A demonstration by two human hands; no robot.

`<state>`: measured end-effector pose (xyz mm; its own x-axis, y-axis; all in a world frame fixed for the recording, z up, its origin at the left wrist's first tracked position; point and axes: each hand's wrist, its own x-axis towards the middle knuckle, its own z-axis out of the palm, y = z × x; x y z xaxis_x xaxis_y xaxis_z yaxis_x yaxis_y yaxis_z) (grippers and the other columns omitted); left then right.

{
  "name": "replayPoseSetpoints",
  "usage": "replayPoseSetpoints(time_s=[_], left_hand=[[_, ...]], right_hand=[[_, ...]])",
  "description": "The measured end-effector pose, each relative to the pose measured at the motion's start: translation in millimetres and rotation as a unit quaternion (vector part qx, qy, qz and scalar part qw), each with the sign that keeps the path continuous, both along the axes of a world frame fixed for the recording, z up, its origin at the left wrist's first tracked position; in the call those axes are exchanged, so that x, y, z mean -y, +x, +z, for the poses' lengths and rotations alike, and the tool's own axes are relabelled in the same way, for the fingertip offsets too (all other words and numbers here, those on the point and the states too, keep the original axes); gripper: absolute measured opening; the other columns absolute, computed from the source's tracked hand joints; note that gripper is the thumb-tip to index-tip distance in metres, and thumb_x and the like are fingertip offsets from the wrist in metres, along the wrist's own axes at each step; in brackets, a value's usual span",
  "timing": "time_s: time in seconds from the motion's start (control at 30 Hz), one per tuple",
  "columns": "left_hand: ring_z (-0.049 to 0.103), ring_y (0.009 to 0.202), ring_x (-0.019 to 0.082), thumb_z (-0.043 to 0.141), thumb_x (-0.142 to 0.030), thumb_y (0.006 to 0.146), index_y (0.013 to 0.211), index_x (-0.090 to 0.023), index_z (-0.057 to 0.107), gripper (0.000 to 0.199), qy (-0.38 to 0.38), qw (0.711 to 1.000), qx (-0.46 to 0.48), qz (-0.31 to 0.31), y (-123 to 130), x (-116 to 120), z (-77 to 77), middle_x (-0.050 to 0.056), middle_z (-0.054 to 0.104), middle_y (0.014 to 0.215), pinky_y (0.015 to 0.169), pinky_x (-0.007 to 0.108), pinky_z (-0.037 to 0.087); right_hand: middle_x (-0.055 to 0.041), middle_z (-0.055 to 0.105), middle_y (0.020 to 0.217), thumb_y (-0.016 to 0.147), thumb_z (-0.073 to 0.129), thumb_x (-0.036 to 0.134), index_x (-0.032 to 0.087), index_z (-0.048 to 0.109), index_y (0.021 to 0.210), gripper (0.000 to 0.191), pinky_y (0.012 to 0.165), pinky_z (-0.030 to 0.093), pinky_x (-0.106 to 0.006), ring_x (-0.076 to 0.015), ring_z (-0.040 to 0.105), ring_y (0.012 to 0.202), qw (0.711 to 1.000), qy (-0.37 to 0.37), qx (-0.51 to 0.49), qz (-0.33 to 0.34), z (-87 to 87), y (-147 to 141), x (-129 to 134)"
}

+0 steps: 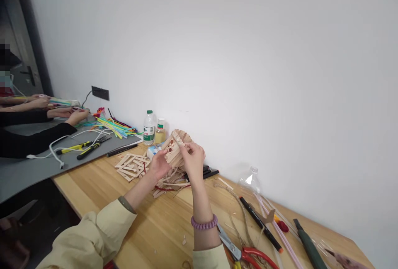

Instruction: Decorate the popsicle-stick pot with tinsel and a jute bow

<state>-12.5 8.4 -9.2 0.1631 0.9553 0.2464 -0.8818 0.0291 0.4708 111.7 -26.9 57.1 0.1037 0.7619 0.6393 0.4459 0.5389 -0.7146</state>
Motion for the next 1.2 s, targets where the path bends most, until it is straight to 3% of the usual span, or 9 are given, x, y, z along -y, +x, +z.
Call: replayPoseSetpoints(time_s=[0.2,0.4,0.5,0.57,0.67,0.8,0.97,1.2], left_hand=[[0.064,0.078,0.022,0.056,-0.011,0.065,0.090,-0.014,0.065,0.027,-0.034,0.998,0.033,0.031,-10,-2,4.7,0.006,0.070,0.083,0.079,0.036,0.046],[0.063,0.072,0.020,0.061,-0.020,0.067,0.078,-0.018,0.063,0.012,-0.078,0.991,0.068,0.081,-12,-3,4.2,0.003,0.068,0.073,0.070,0.031,0.048],[0.063,0.077,0.019,0.063,-0.022,0.068,0.079,-0.020,0.062,0.011,-0.086,0.987,0.083,0.107,-12,-6,0.3,0.000,0.067,0.074,0.073,0.029,0.048],[0.062,0.087,0.019,0.062,-0.026,0.071,0.085,-0.022,0.061,0.014,-0.084,0.986,0.088,0.112,-14,-9,-1.7,0.000,0.068,0.082,0.079,0.029,0.047],[0.059,0.101,0.022,0.058,-0.034,0.075,0.098,-0.022,0.060,0.026,-0.071,0.989,0.089,0.099,-15,-11,-2.3,0.003,0.067,0.099,0.087,0.034,0.045],[0.055,0.110,0.027,0.054,-0.045,0.076,0.113,-0.015,0.056,0.048,-0.044,0.994,0.078,0.057,-15,-10,-0.6,0.011,0.063,0.111,0.092,0.039,0.043],[0.052,0.115,0.029,0.052,-0.052,0.075,0.118,-0.013,0.053,0.059,-0.023,0.997,0.068,0.012,-15,-8,0.5,0.013,0.062,0.115,0.097,0.041,0.040],[0.049,0.119,0.029,0.046,-0.058,0.076,0.114,-0.015,0.056,0.059,-0.012,0.998,0.058,-0.032,-14,-7,0.1,0.012,0.063,0.114,0.099,0.042,0.038]], right_hand=[[-0.0033,0.067,0.077,0.076,0.051,0.039,0.019,0.066,0.073,0.025,0.088,0.035,-0.038,-0.0219,0.057,0.086,0.997,0.018,0.062,-0.049,1.1,-18,-1],[-0.0041,0.066,0.080,0.081,0.047,0.036,0.019,0.061,0.072,0.023,0.100,0.021,-0.047,-0.0225,0.055,0.090,0.987,0.040,0.132,-0.080,0.5,-38,4],[-0.0066,0.066,0.090,0.082,0.047,0.035,0.018,0.061,0.089,0.023,0.101,0.020,-0.049,-0.0235,0.054,0.096,0.980,0.065,0.165,-0.095,-0.7,-46,8],[-0.0118,0.061,0.107,0.081,0.049,0.034,0.016,0.056,0.109,0.034,0.102,0.020,-0.049,-0.0256,0.048,0.106,0.974,0.086,0.180,-0.108,-2.2,-49,12],[-0.0158,0.047,0.124,0.082,0.051,0.032,0.016,0.045,0.128,0.049,0.102,0.021,-0.050,-0.0287,0.036,0.116,0.952,0.136,0.239,-0.137,-7.4,-51,16],[-0.0141,0.047,0.121,0.083,0.052,0.029,0.022,0.050,0.126,0.044,0.098,0.029,-0.049,-0.0299,0.036,0.112,0.919,0.175,0.319,-0.150,-18.1,-50,15],[-0.0146,0.046,0.125,0.083,0.053,0.028,0.021,0.048,0.129,0.047,0.097,0.031,-0.050,-0.0317,0.035,0.113,0.912,0.174,0.342,-0.146,-25.3,-50,12],[-0.0143,0.047,0.128,0.079,0.059,0.023,0.022,0.046,0.131,0.053,0.096,0.035,-0.047,-0.0302,0.039,0.113,0.905,0.171,0.369,-0.123,-25.1,-51,10]])
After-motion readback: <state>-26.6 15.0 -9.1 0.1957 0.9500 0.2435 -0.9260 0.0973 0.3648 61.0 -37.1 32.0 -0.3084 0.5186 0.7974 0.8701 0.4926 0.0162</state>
